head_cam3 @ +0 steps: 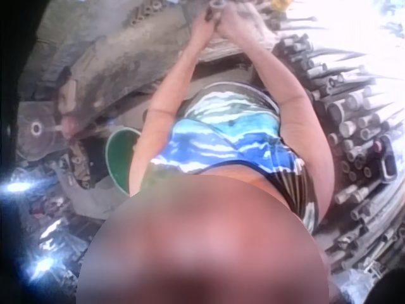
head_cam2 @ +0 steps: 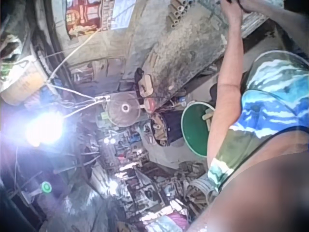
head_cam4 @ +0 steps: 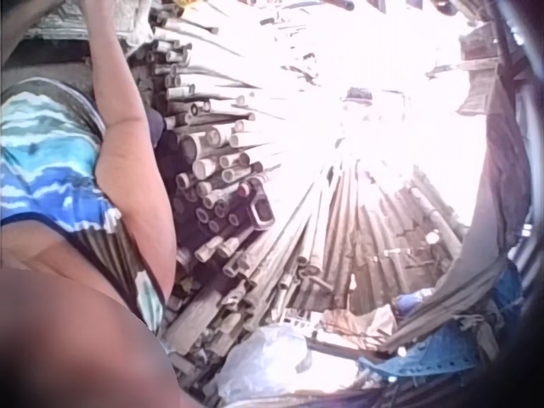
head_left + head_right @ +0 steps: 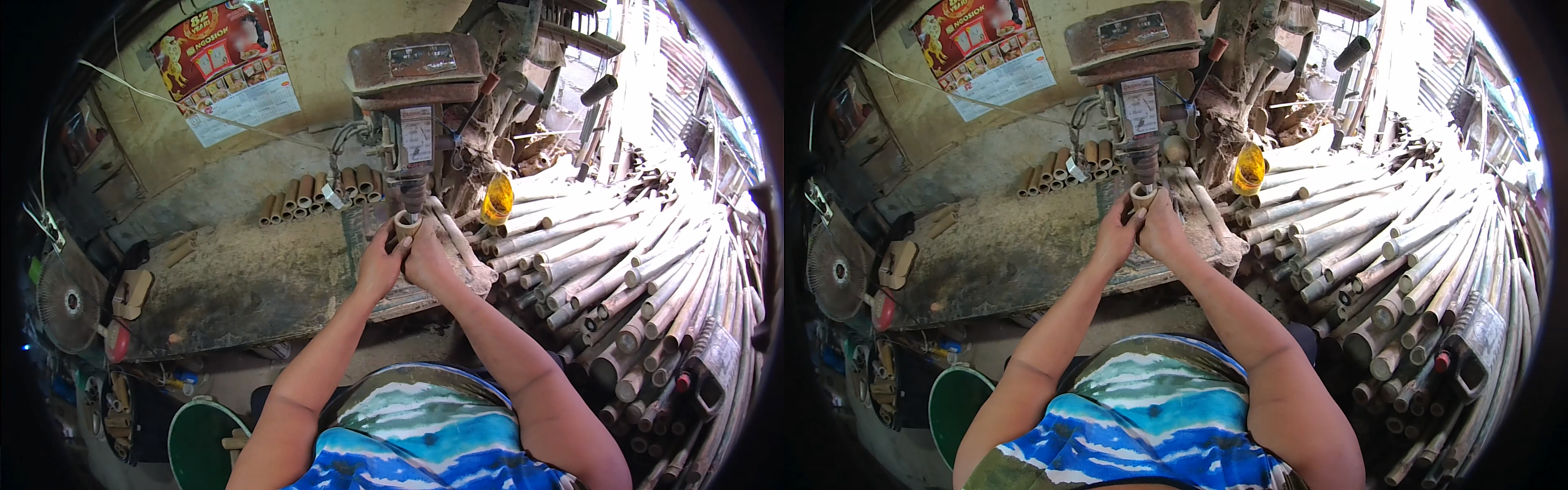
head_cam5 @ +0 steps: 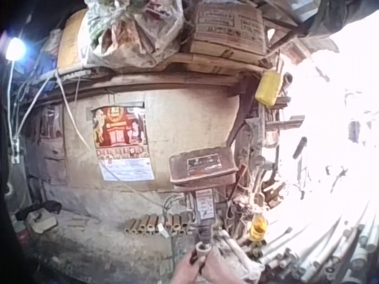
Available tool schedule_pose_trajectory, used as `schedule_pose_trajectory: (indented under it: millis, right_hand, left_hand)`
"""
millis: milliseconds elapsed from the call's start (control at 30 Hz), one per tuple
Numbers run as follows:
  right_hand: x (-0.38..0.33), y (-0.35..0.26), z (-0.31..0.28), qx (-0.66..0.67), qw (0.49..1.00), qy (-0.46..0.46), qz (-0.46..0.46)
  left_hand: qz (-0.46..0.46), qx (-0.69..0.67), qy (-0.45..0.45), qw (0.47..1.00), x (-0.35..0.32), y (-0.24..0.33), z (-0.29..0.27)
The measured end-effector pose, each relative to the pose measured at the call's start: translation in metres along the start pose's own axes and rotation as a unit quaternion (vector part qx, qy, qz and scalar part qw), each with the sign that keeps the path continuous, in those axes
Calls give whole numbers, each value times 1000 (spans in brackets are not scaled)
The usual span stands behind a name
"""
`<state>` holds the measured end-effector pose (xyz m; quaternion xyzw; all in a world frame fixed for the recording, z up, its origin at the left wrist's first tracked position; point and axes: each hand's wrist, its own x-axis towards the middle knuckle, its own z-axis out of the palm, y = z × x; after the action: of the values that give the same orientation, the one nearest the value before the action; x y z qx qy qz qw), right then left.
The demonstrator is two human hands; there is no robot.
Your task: The person repeatedly drills holes into small cylindrical wooden pieces using a bench drill press. After each drilling, the person places the finished piece into a green bucket and picks up another from a nearby pile.
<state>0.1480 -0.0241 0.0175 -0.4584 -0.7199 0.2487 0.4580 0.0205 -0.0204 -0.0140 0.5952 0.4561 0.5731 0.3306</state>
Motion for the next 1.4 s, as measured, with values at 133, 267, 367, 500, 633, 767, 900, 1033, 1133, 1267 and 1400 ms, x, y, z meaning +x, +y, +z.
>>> schedule_pose_trajectory:
  millis: [133, 267, 367, 500, 633, 767, 900, 1033, 1133, 1267, 1400]
  right_hand:
    - [7, 7, -5, -8, 999, 13, 28]
    - [-3, 10, -16, 33, 999, 8, 37]
    - [-11, 12, -18, -4, 1000, 5, 11]
    - [-17, 13, -13, -22, 1000, -11, 14]
    - [-19, 8, -10, 2, 999, -6, -42]
    - [-19, -2, -14, -13, 999, -33, 4]
    - [-14, -7, -12, -28, 999, -32, 7]
    - [-4, 2, -4, -11, 1000, -13, -8]
    - [4, 12, -2, -21, 1000, 1, -3]
    - [7, 19, -9, 8, 999, -5, 43]
    - [-6, 22, -20, 16, 999, -20, 24]
  left_hand:
    - [-47, 10, -48, 998, 12, 8, 5]
    - [-33, 5, -98, 995, 16, 9, 10]
    - [-36, -8, -115, 993, 10, 4, 8]
    - [-13, 9, -116, 993, 3, -1, 0]
    - [-28, -53, -107, 992, -4, -6, -6]
    - [-34, -93, -124, 987, -4, -6, -11]
    - [-25, -120, -122, 985, 0, -3, -15]
    - [-41, -102, -85, 990, 8, -1, -10]
    - [-53, -87, -103, 989, 22, -1, -5]
    - [-58, -65, -111, 990, 26, -6, 4]
    - [-29, -10, -124, 992, 21, -15, 8]
